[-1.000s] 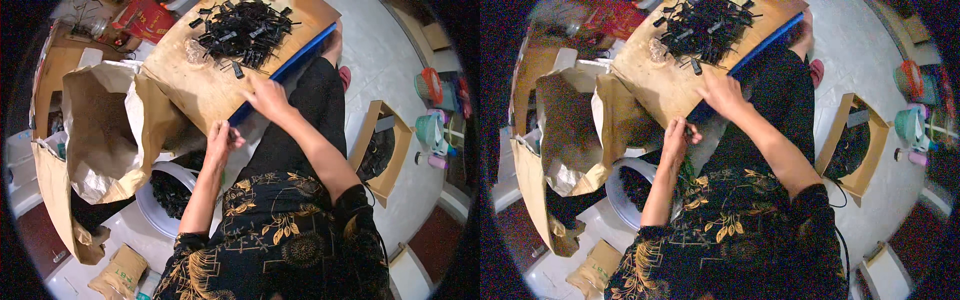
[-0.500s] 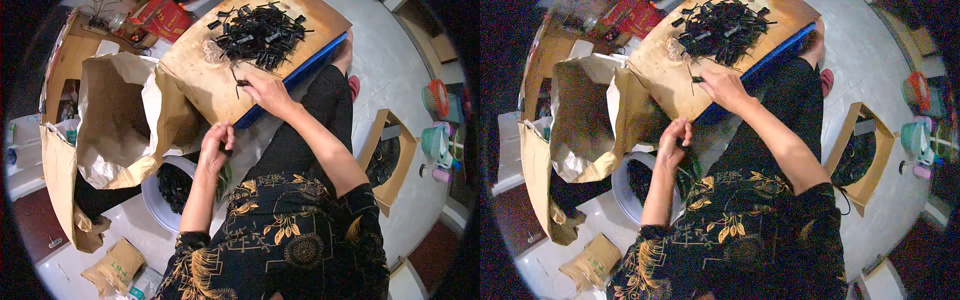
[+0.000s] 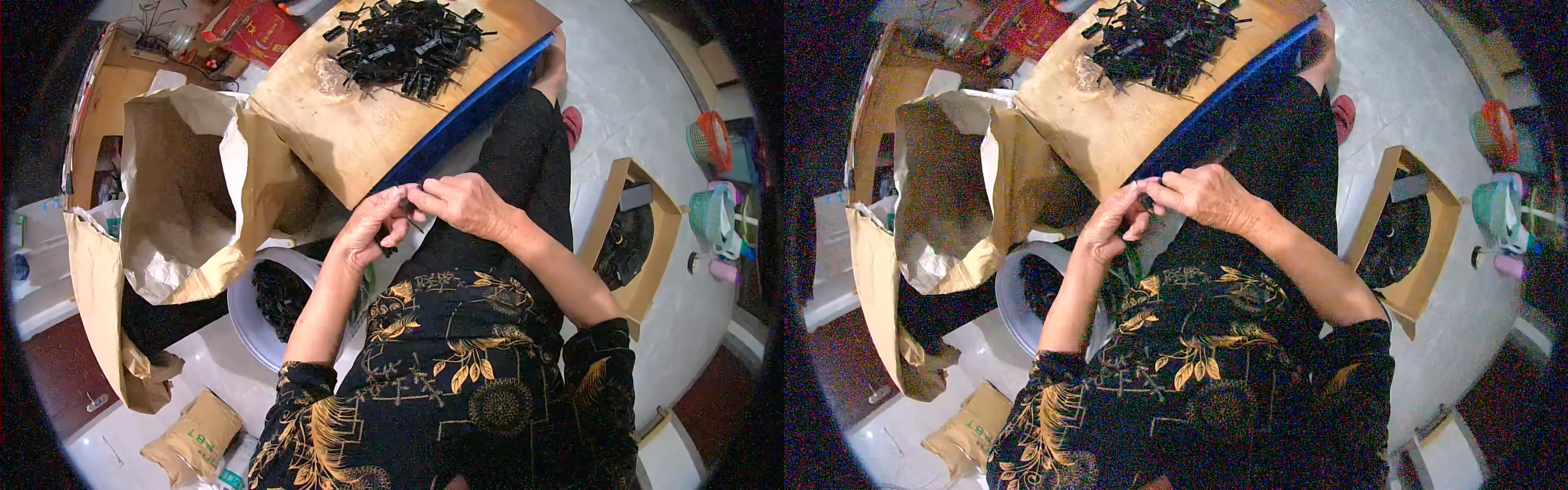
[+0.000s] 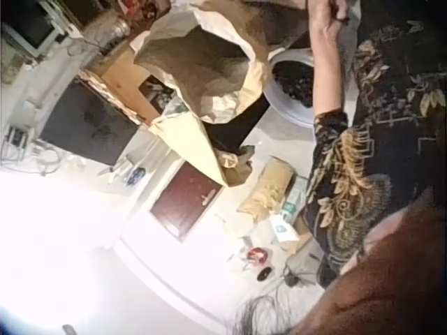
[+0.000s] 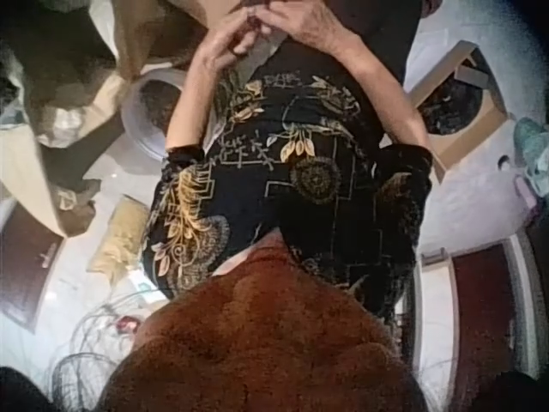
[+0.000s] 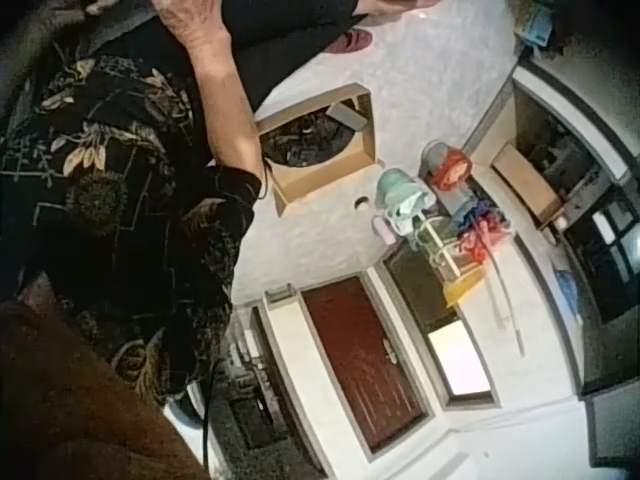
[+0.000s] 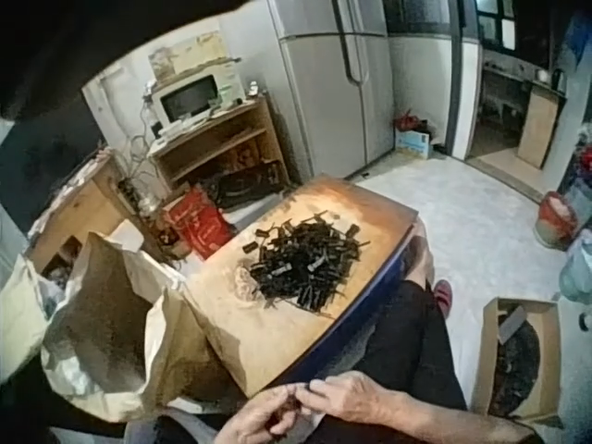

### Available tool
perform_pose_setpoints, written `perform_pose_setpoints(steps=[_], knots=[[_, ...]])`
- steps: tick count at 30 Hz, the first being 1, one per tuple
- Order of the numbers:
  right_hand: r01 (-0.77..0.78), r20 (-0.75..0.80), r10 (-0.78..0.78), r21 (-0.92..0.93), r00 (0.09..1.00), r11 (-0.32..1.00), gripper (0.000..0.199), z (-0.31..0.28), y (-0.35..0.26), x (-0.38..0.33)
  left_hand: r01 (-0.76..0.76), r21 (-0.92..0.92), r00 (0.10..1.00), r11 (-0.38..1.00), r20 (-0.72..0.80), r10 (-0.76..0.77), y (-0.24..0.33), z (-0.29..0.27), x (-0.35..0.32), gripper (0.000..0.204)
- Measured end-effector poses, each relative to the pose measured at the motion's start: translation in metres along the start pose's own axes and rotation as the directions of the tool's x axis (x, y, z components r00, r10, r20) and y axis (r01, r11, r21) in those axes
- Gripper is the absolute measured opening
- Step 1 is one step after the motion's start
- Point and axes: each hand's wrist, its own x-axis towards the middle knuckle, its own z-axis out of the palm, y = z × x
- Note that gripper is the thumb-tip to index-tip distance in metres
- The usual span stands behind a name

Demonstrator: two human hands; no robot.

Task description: The recorder is sorting and inspecting small black plastic components on a workbench, placing them into a paper bag.

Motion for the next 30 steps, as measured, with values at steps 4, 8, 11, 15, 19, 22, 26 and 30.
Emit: perform_pose_setpoints(steps=[4,8,11,15,19,22,26,30], knots=[[-0.015,0.031,0.014,0.013,0.999,1.0,0.024,0.0,0.002,-0.012,0.087,-0.164,0.996,0.983,0.023,-0.085,-0.01,0.007,-0.001,0.031],[-0.449,0.057,0.497,0.526,0.866,0.722,0.031,0.011,-0.009,-0.023,0.002,-0.138,0.999,0.99,-0.031,-0.006,-0.015,0.013,0.003,0.026],[-0.546,0.227,0.607,0.729,0.762,0.413,0.028,0.017,-0.016,-0.023,-0.105,0.105,0.97,0.989,-0.209,0.125,-0.014,0.018,0.004,0.028],[-0.573,0.438,0.616,0.819,0.654,0.026,0.034,0.019,-0.022,-0.016,-0.135,0.312,0.938,0.94,-0.266,0.223,-0.013,0.025,0.006,0.028],[-0.608,0.586,0.566,0.774,0.58,-0.177,0.039,0.022,-0.028,-0.009,-0.162,0.457,0.904,0.875,-0.286,0.317,-0.02,0.016,0.01,0.03],[-0.596,0.637,0.53,0.754,0.56,-0.276,0.039,0.022,-0.027,-0.006,-0.163,0.498,0.9,0.852,-0.278,0.335,-0.022,0.017,0.014,0.031],[-0.593,0.666,0.531,0.733,0.524,-0.334,0.039,0.024,-0.03,-0.002,-0.163,0.553,0.887,0.817,-0.28,0.367,-0.021,0.019,0.013,0.031],[-0.54,0.657,0.547,0.748,0.518,-0.387,0.033,0.026,-0.031,0.004,-0.165,0.578,0.881,0.799,-0.278,0.383,-0.026,0.011,0.015,0.028]])
